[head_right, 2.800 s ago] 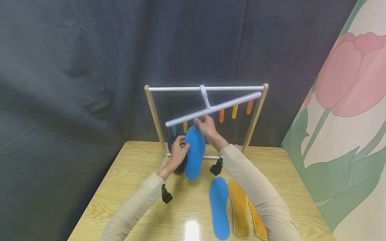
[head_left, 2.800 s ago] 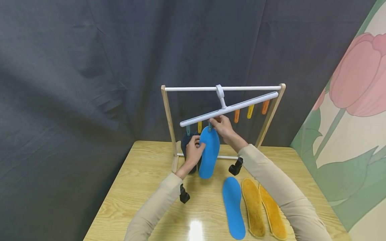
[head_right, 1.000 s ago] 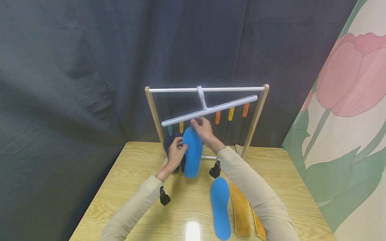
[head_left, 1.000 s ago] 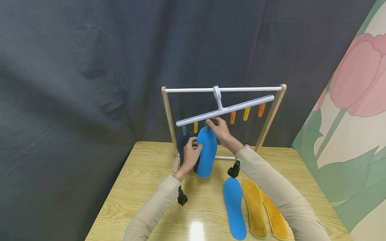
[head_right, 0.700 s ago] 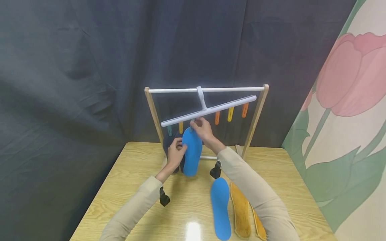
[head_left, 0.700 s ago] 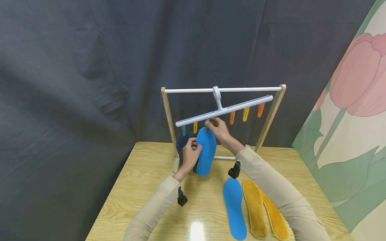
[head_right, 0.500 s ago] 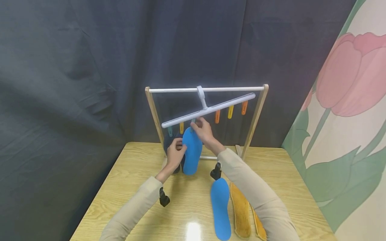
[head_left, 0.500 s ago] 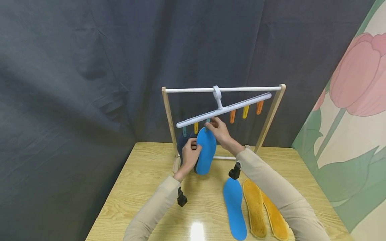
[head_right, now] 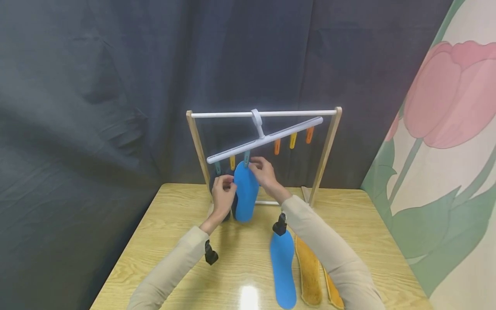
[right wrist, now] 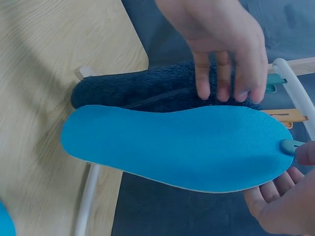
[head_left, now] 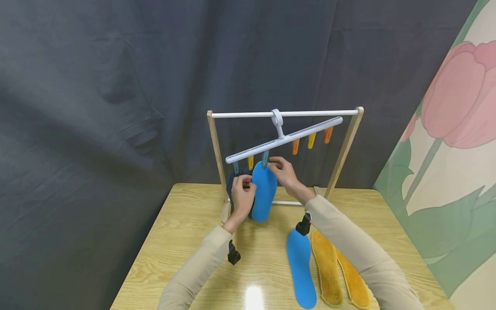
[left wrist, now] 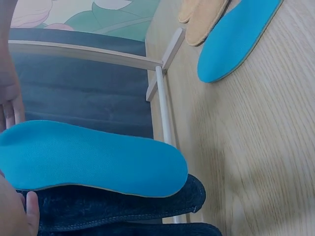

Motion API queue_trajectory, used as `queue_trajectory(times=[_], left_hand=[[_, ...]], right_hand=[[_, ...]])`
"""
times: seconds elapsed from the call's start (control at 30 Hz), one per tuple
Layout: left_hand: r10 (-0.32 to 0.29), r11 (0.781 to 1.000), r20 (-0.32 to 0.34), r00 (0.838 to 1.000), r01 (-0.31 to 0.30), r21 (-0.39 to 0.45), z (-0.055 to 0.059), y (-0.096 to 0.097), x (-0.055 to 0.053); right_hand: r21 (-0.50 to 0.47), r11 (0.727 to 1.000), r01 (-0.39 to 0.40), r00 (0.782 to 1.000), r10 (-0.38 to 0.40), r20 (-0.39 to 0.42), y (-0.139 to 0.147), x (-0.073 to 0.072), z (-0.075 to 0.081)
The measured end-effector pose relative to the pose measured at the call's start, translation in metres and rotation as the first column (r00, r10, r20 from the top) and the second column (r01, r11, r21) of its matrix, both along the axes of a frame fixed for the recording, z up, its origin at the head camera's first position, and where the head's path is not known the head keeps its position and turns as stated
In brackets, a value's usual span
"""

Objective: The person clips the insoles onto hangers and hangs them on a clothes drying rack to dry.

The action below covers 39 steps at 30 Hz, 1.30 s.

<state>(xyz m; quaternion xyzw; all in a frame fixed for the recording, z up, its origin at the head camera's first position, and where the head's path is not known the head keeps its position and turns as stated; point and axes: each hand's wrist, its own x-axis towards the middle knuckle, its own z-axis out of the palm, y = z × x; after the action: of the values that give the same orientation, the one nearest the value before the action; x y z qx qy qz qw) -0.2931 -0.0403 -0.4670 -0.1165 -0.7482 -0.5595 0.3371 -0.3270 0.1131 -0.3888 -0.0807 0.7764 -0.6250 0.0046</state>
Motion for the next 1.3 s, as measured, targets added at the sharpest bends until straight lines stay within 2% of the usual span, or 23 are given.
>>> queue_trajectory(times=[0.1,0.3,0.53,0.77,0.9,1.0,1.3], left_hand=[[0.002,1.000,0.002,1.000,-0.002,-0.002,0.003,0.002,0.000],[-0.039,0.999,0.026,0.999,0.038,0.016,0.012,0.007,-0.003],[-0.079,0.997,-0.031,0.996,0.079,0.024,0.026,0.018,-0.010],[-0.116,0.993,-0.033,0.993,0.116,0.003,0.036,0.027,-0.015],[-0.121,0.993,-0.018,0.993,0.120,-0.017,0.040,0.030,-0.017],[-0.154,0.987,0.007,0.988,0.155,-0.031,0.046,0.031,-0.018],[-0.267,0.952,0.088,0.960,0.277,-0.133,0.065,0.044,-0.021]], right_hand=[[0.006,1.000,-0.006,1.000,0.006,-0.009,0.002,0.000,-0.004],[0.018,1.000,-0.009,1.000,0.009,0.004,0.006,0.001,-0.012],[-0.024,1.000,-0.012,0.999,0.013,0.041,0.008,0.002,-0.021],[-0.043,0.999,-0.002,0.999,0.003,0.039,0.007,0.004,-0.025],[-0.054,0.998,-0.008,0.999,0.011,0.052,0.007,0.004,-0.027],[-0.063,0.998,-0.009,0.998,0.013,0.058,0.007,0.005,-0.030],[-0.072,0.997,-0.026,0.998,0.030,0.055,0.009,0.007,-0.037]])
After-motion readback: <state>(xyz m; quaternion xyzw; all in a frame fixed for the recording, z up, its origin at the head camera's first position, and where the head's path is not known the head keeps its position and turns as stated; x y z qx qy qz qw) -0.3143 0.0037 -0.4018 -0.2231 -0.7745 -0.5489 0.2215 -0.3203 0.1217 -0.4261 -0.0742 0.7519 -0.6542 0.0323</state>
